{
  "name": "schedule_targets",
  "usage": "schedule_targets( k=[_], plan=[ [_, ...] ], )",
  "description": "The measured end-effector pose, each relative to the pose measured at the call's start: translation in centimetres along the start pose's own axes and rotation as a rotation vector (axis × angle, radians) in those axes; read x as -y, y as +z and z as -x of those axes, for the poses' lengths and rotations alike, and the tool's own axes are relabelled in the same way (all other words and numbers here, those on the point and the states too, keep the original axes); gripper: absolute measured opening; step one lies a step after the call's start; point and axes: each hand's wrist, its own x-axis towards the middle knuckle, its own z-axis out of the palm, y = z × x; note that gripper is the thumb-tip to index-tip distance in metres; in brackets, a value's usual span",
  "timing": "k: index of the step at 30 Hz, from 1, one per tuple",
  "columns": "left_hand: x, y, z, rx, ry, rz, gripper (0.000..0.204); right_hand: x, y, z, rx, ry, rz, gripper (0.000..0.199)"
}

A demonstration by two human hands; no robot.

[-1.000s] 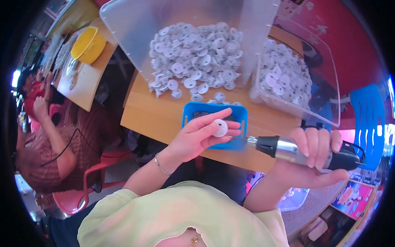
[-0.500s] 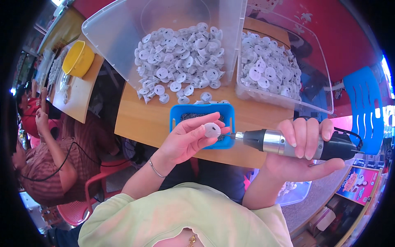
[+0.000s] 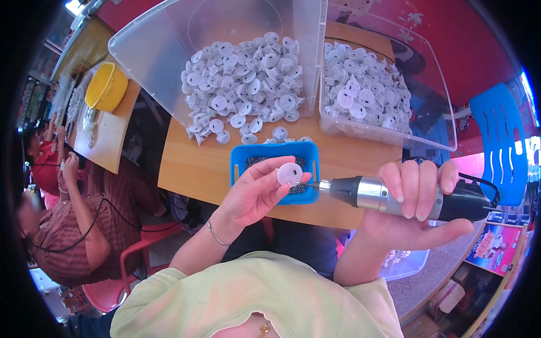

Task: The person assembles plastic socket components by picking up covers, driving screws into them using an electric screwdriver, and placing the finished pieces into a container.

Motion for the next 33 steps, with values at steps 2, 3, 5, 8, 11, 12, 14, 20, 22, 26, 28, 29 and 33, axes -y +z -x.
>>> schedule_targets(
  k=[2,3,5,8,11,12,14,20,22,26,28,29,33],
  plan=[
    [0.17,-0.62,0.03,0.046,-0.004,0.0,0.027,-0.1,0.26,0.1,-0.012,-0.002,0.027,0.04],
    [0.21,-0.68,0.04,0.045,-0.002,-0.001,0.027,-0.16,0.36,0.13,-0.025,-0.004,0.055,0.038],
    [0.39,-0.64,0.0,0.04,0.04,-0.051,0.025,-0.14,0.44,0.19,-0.003,-0.002,0.074,0.038],
    [0.49,-0.22,0.11,-0.017,0.098,-0.132,0.024,-0.21,0.63,0.31,0.025,0.0,0.116,0.04],
    [0.58,-0.15,0.08,-0.022,0.132,-0.174,0.024,-0.4,0.68,0.52,0.043,0.0,0.144,0.041],
    [0.58,-0.15,0.08,-0.022,0.131,-0.175,0.024,-0.45,0.65,0.58,0.054,0.0,0.149,0.042],
    [0.61,-0.12,0.07,-0.011,0.153,-0.18,0.023,-0.5,0.57,0.59,0.065,-0.003,0.151,0.042],
    [0.6,0.15,0.19,-0.056,0.159,-0.19,0.022,-0.66,0.69,0.7,0.077,-0.016,0.179,0.043],
    [0.6,0.21,0.22,-0.051,0.162,-0.196,0.022,-0.67,0.65,0.74,0.079,-0.018,0.184,0.043],
    [0.61,0.3,0.2,-0.052,0.167,-0.207,0.022,-0.7,0.52,0.82,0.081,-0.02,0.198,0.044],
    [0.64,0.24,0.18,-0.052,0.167,-0.204,0.022,-0.71,0.49,0.81,0.082,-0.021,0.201,0.044],
    [0.64,0.23,0.17,-0.052,0.167,-0.2,0.022,-0.71,0.48,0.79,0.086,-0.02,0.206,0.044],
    [0.69,0.26,0.13,-0.045,0.173,-0.196,0.022,-0.72,0.46,0.77,0.091,-0.023,0.217,0.045]
  ],
)
